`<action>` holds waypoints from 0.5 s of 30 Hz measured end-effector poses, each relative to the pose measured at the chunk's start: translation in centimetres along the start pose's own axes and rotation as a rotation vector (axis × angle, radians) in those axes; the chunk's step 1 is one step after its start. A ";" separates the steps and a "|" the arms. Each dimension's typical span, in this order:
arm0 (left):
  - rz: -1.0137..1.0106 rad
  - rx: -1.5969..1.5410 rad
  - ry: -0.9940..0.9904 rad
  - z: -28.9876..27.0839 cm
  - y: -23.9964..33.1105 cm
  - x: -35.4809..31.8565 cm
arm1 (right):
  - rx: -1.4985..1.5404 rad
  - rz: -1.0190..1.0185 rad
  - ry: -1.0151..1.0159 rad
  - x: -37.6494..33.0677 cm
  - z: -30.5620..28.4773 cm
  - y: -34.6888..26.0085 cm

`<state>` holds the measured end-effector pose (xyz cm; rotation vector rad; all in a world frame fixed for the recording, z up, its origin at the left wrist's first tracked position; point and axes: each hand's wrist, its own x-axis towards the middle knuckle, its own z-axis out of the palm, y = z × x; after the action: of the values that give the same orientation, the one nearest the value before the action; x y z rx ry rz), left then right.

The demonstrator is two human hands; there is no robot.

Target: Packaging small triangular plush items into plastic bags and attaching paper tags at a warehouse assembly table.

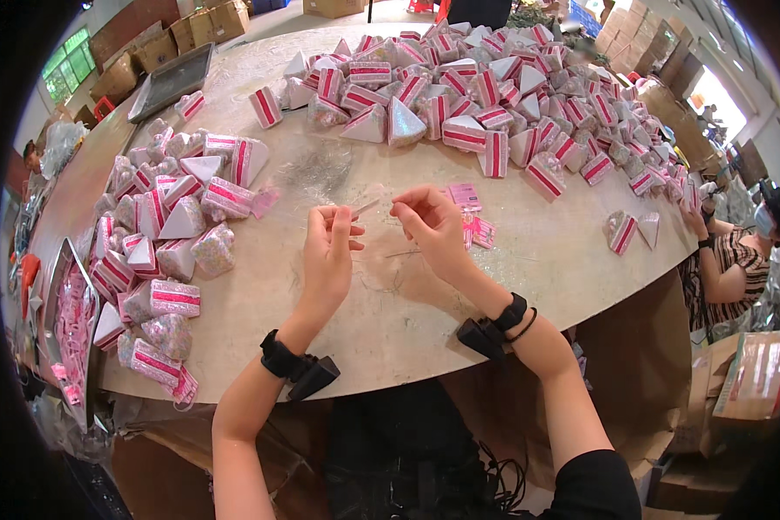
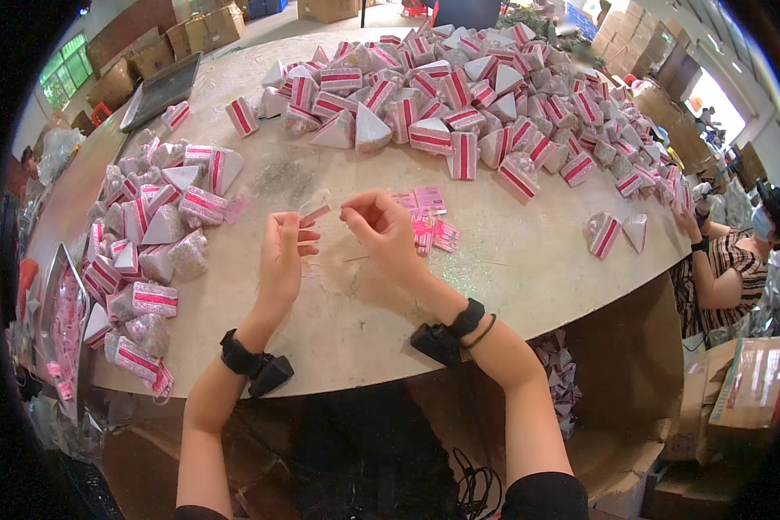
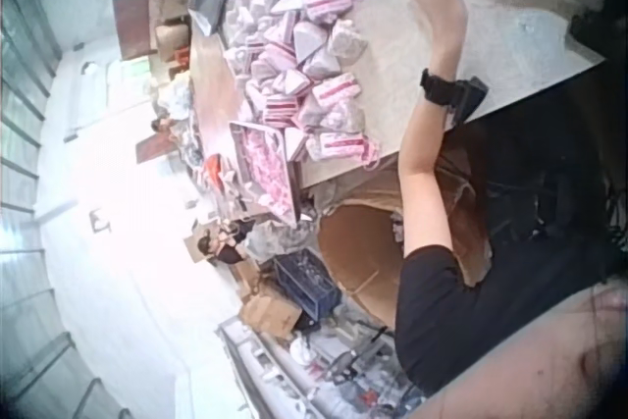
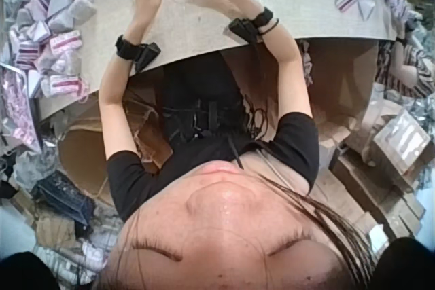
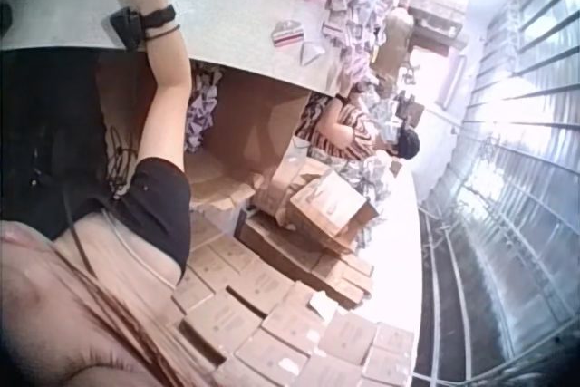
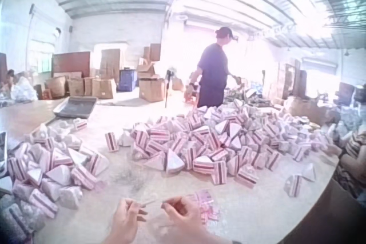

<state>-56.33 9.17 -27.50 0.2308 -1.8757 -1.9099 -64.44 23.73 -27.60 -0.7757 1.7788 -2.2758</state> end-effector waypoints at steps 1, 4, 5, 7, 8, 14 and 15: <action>-0.004 -0.006 0.009 0.0 0.1 -0.2 | -0.001 0.000 -0.003 -0.3 0.2 -0.2; 0.020 -0.012 0.076 0.3 0.7 -0.5 | 0.108 0.051 0.029 -0.8 0.6 -0.2; 0.028 -0.008 0.082 0.0 0.5 -0.4 | 0.035 -0.104 0.051 -0.8 0.7 0.3; 0.086 0.051 0.062 -0.4 -0.2 -0.2 | -0.037 -0.266 0.069 -0.9 0.6 0.6; 0.092 0.050 0.067 -0.4 -0.2 -0.1 | -0.185 -0.324 0.025 -1.1 0.3 0.6; 0.157 0.110 0.031 -0.4 -0.4 -0.3 | -0.412 -0.241 0.014 -0.9 0.5 0.5; 0.214 0.312 0.021 -0.3 -0.1 -0.5 | -0.441 -0.165 0.042 -0.7 0.5 0.5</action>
<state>-55.75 9.16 -27.69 0.1393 -2.0870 -1.4677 -63.74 23.48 -28.19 -0.9807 2.3580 -2.0219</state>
